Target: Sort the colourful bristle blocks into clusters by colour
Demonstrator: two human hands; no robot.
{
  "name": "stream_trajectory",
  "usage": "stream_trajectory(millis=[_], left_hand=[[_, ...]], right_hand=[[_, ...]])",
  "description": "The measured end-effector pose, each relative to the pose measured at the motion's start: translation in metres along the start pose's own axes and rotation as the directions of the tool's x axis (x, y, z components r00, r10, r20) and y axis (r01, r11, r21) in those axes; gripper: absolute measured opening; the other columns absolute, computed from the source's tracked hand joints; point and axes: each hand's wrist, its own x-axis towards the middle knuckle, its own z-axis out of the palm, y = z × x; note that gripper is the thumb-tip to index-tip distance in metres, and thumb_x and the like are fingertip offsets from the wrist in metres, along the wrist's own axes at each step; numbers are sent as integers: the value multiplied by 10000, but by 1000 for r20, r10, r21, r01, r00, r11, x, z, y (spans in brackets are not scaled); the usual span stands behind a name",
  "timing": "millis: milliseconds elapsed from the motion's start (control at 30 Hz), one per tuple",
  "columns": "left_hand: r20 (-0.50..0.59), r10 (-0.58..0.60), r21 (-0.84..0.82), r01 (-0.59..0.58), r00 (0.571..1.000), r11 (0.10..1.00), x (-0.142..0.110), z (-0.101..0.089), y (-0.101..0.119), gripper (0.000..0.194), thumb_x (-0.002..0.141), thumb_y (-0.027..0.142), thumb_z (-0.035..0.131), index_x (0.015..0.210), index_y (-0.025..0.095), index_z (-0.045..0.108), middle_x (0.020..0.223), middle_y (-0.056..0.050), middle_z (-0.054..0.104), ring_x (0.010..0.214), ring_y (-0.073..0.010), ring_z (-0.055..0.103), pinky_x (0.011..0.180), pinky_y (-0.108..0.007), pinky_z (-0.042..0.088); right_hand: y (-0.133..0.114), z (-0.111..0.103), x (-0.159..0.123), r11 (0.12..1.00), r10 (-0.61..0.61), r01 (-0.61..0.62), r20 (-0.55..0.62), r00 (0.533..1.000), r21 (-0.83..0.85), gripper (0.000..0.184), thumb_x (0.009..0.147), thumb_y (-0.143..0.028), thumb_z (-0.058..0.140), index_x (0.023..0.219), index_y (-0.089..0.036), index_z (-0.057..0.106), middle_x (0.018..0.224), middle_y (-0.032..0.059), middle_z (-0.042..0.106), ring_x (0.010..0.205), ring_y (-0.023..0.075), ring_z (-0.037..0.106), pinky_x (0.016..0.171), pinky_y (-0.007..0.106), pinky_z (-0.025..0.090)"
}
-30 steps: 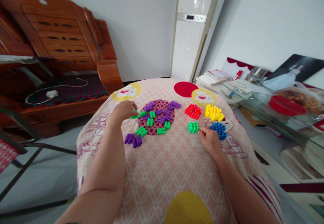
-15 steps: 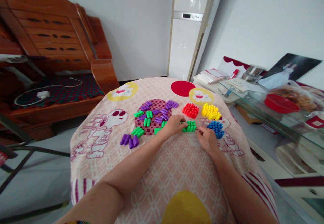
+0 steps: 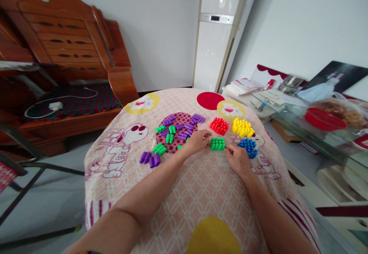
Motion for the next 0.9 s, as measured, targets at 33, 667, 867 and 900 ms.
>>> stream_trajectory(millis=[33,667,867,900], left_hand=[[-22,2,29,-2,1000,1000,1,-8,-1,276,841,159,552,1076,167,696,979,-60,748,861,-166,703,808,-283,550],[-273,-365,474,454,890,754,-26,-136,-95,104,720,186,688,779,143,614,753,-26,625,905,-222,588,818,-343,445],[-281,-135,336,229,950,913,-16,-126,-39,159,752,152,612,901,177,662,845,-45,695,832,-202,632,777,-316,468],[-247,-75,295,148,966,944,-15,-117,-24,188,752,144,604,926,178,667,861,-38,707,823,-190,638,777,-302,475]], right_hand=[[0,0,0,1000,2,-2,0,1000,1,236,836,-280,483,763,-185,687,653,55,656,619,177,579,612,265,370],[0,0,0,1000,4,-4,1,1000,-5,224,844,-285,497,709,-194,650,619,31,614,598,159,539,595,261,330],[1,1,0,1000,-3,3,1,1000,-2,217,844,-266,499,702,-198,648,610,25,615,590,156,535,597,257,342],[0,1,1,1000,0,0,5,1000,-6,212,842,-262,503,708,-197,654,614,27,621,592,158,539,597,257,345]])
